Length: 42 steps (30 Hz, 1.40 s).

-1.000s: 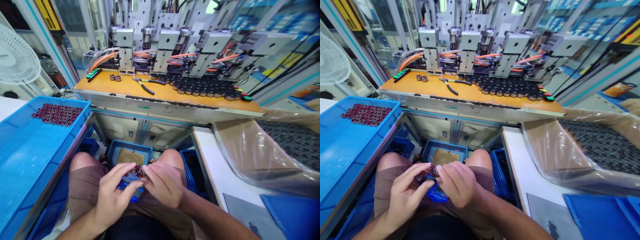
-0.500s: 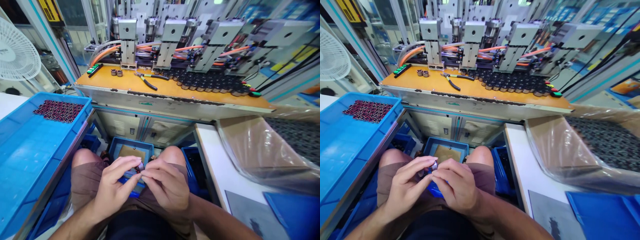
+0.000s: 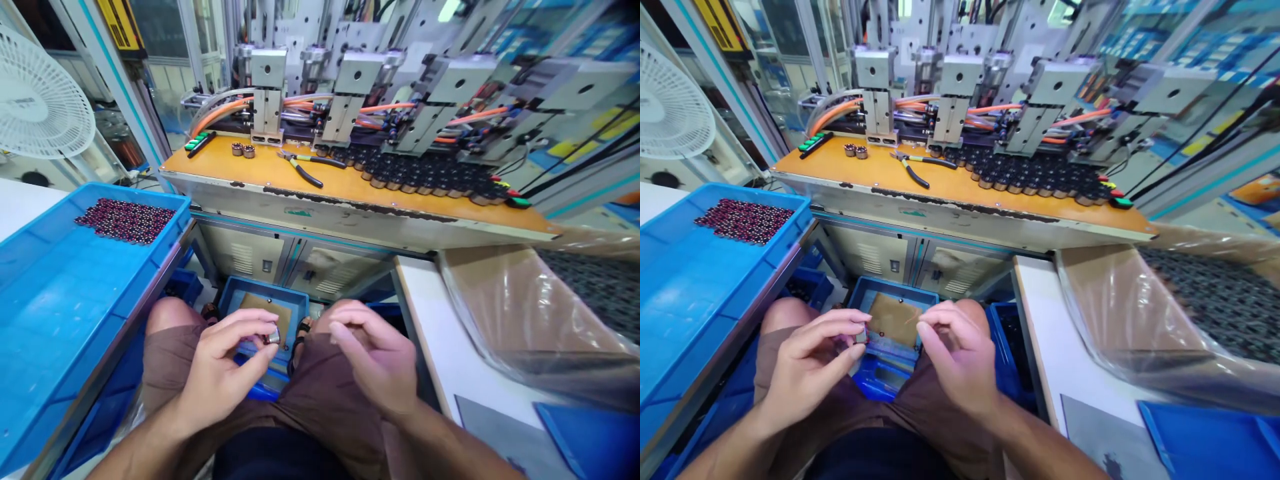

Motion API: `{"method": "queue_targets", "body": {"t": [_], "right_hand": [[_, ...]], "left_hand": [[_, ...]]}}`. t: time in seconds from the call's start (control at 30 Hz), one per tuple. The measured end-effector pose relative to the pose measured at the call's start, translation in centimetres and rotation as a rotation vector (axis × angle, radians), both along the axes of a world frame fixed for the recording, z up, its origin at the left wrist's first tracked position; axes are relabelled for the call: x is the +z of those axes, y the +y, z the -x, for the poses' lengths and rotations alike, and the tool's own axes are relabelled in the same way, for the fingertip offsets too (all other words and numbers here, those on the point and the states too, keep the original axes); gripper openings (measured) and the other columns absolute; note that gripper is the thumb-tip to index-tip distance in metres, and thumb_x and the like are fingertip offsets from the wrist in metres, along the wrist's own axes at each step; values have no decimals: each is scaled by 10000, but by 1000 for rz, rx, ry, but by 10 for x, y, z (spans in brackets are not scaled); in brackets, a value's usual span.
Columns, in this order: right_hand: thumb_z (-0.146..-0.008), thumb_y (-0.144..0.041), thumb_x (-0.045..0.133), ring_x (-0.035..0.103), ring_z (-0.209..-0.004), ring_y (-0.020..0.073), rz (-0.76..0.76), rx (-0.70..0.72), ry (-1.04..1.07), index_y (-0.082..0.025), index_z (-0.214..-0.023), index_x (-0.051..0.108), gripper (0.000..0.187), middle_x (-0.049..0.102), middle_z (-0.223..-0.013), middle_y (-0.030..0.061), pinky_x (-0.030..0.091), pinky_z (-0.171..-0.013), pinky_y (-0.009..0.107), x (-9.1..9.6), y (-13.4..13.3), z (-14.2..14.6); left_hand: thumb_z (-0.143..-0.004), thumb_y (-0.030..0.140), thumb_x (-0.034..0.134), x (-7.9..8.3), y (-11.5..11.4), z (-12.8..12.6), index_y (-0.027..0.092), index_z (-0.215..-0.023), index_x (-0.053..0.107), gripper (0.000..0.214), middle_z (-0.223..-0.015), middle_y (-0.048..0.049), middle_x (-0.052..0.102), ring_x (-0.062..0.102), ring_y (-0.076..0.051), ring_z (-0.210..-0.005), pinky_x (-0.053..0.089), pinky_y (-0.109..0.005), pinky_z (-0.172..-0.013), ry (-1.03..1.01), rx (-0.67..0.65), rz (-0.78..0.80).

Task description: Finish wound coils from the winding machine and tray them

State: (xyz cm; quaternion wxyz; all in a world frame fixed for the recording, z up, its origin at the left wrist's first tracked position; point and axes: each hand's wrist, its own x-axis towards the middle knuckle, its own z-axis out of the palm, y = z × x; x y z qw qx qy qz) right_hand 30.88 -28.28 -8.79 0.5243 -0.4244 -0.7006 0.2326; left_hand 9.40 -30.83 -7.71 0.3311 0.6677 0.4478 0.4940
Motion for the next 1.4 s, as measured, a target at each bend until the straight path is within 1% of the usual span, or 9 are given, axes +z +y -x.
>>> {"method": "queue_targets", "body": {"t": [0.13, 0.23, 0.43, 0.63, 0.73, 0.87, 1.03, 1.2, 1.4], "right_hand": [[-913, -184, 547, 643, -853, 193, -686, 198, -514, -212, -1014, 692, 179, 706, -913, 54, 543, -752, 334, 17, 4, -9], [-943, -155, 427, 625, -826, 190, -876, 368, -711, -177, -1010, 699, 281, 711, -920, 71, 518, -676, 321, 31, 12, -2], [-996, -168, 404, 522, -670, 153, -406, 375, -639, -158, -824, 626, 280, 599, -715, 42, 391, -594, 304, 34, 20, 12], [-976, -193, 500, 530, -654, 102, 47, 641, -468, -175, -760, 598, 238, 592, -722, 5, 409, -602, 227, 45, 28, 10], [-947, -231, 583, 573, -689, 116, -75, 495, -481, -168, -798, 634, 169, 625, -759, 17, 446, -643, 241, 63, 73, 13], [-853, -326, 709, 644, -827, 172, -412, 1, -560, -99, -914, 689, 236, 689, -890, 80, 498, -768, 297, 88, 168, 26], [-990, -473, 383, 682, -892, 122, -371, -126, -726, 3, -900, 688, 573, 685, -974, 59, 505, -822, 256, 89, 250, 42], [-888, -455, 639, 671, -860, 159, -249, -113, -809, -81, -652, 630, 443, 711, -862, 88, 528, -724, 279, 73, 264, 41], [-774, -428, 732, 595, -848, 288, -172, -33, -978, -109, -965, 678, 376, 623, -889, 142, 519, -781, 461, 73, 225, 2]], "left_hand": [[-810, 72, 678, 4, 0, 4, 190, -1047, 701, 265, -1123, -105, 725, 707, -185, -977, 584, -263, -823, 206, -37, -116], [-811, 64, 666, 5, -3, 4, 196, -1077, 692, 298, -1128, -97, 726, 696, -197, -1035, 571, -285, -898, 246, -82, -124], [-797, 66, 689, 7, -6, 8, 217, -1043, 715, 290, -1103, -92, 738, 720, -204, -963, 600, -283, -810, 144, -97, -54], [-806, 60, 688, 3, -5, 14, 230, -1008, 731, 268, -1082, -80, 744, 725, -189, -957, 589, -266, -830, 64, -95, -96], [-817, 76, 684, -1, -4, 18, 237, -988, 727, 239, -1095, -78, 740, 722, -196, -971, 592, -270, -820, 37, -28, -90], [-831, 90, 673, -2, -6, 25, 236, -975, 726, 212, -1124, -90, 730, 722, -207, -969, 603, -269, -760, 8, 42, -95], [-821, 69, 677, 3, -13, 35, 231, -968, 733, 225, -1106, -86, 739, 717, -205, -993, 601, -288, -819, 13, 129, -134], [-804, 55, 697, 1, -21, 45, 230, -944, 741, 229, -1094, -72, 742, 710, -200, -1017, 596, -289, -851, -8, 231, -141], [-816, 54, 685, -7, -17, 45, 241, -976, 736, 251, -1117, -66, 730, 712, -189, -992, 612, -242, -723, -115, 204, -92]]}}
